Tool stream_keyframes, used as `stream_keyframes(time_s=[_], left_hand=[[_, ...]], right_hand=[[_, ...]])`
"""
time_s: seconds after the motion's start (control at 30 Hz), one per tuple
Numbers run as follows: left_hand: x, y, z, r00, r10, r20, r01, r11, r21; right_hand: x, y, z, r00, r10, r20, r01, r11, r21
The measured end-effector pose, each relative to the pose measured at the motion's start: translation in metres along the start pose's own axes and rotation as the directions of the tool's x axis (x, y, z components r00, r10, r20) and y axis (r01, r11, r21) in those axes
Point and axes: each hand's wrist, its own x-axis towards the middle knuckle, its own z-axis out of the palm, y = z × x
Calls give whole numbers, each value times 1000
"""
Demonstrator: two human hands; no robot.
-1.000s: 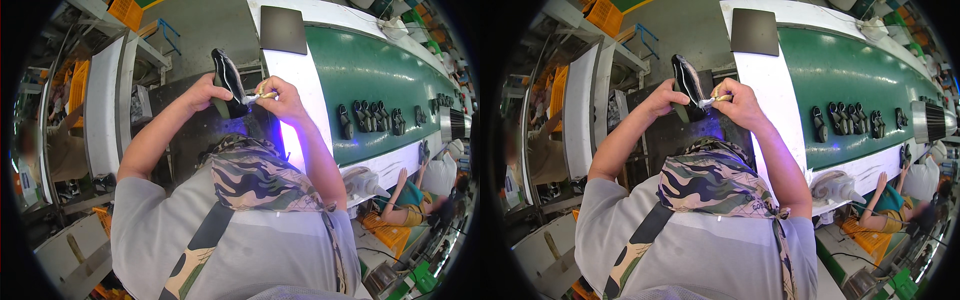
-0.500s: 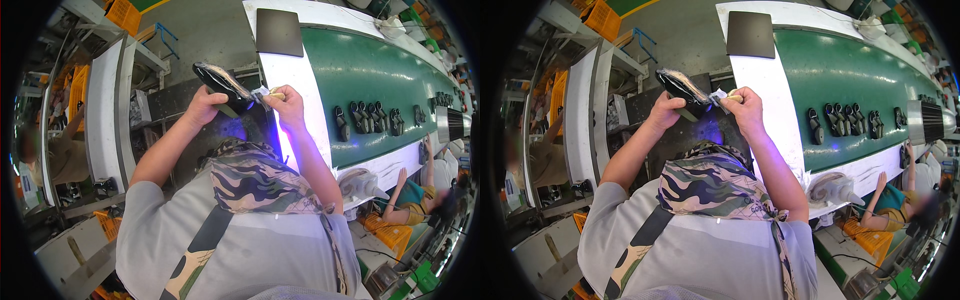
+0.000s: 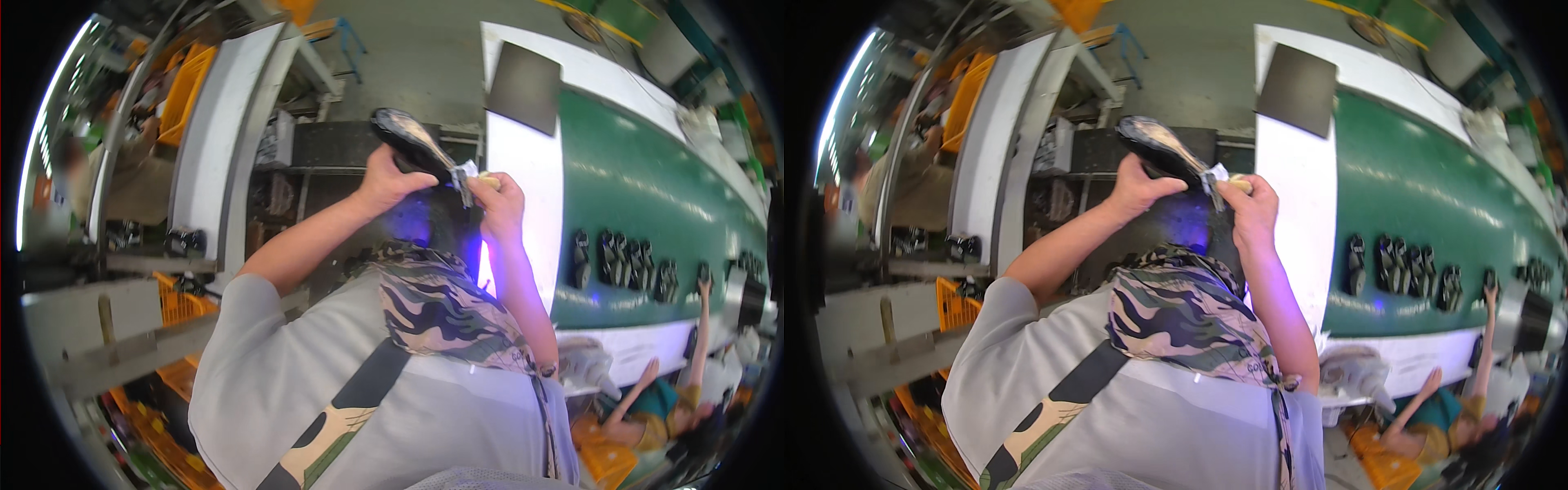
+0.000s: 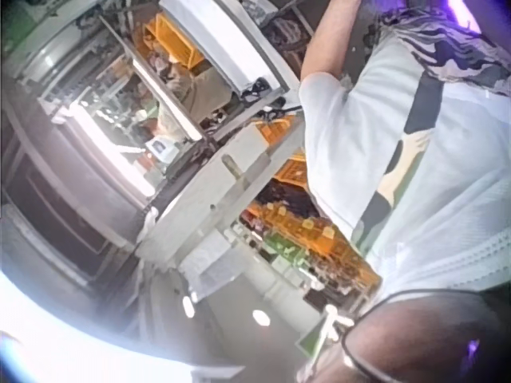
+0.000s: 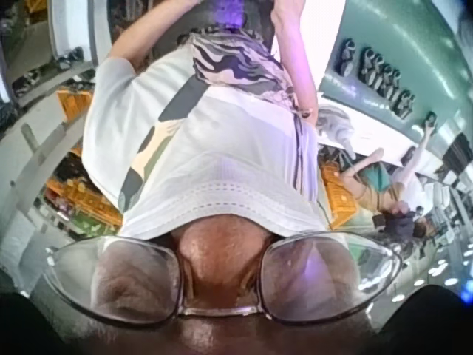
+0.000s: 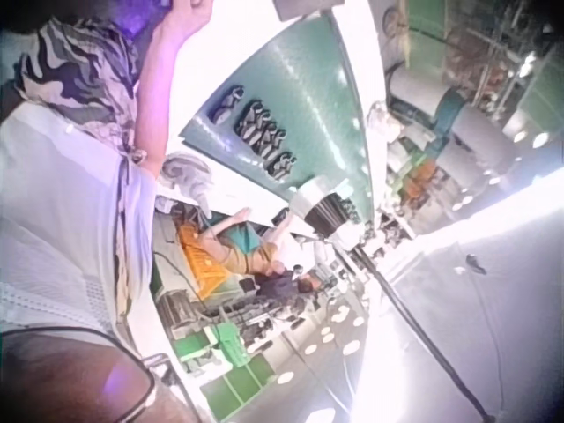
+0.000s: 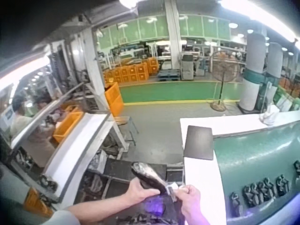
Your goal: Applying glue or sealant to the soles and edges of shoes on an assembly line.
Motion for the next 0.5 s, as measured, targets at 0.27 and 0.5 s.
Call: stream_keyframes(time_s=[0.27, 0.5], left_hand=[[-5, 60, -95, 923, 95, -373, -11, 975, 223], [-30, 119, -330, 616, -40, -787, 590, 686, 427]], right_hand=[[9, -1, -19, 995, 58, 77, -71, 981, 179], [0, 29, -114, 991, 94, -94, -74, 977, 200]])
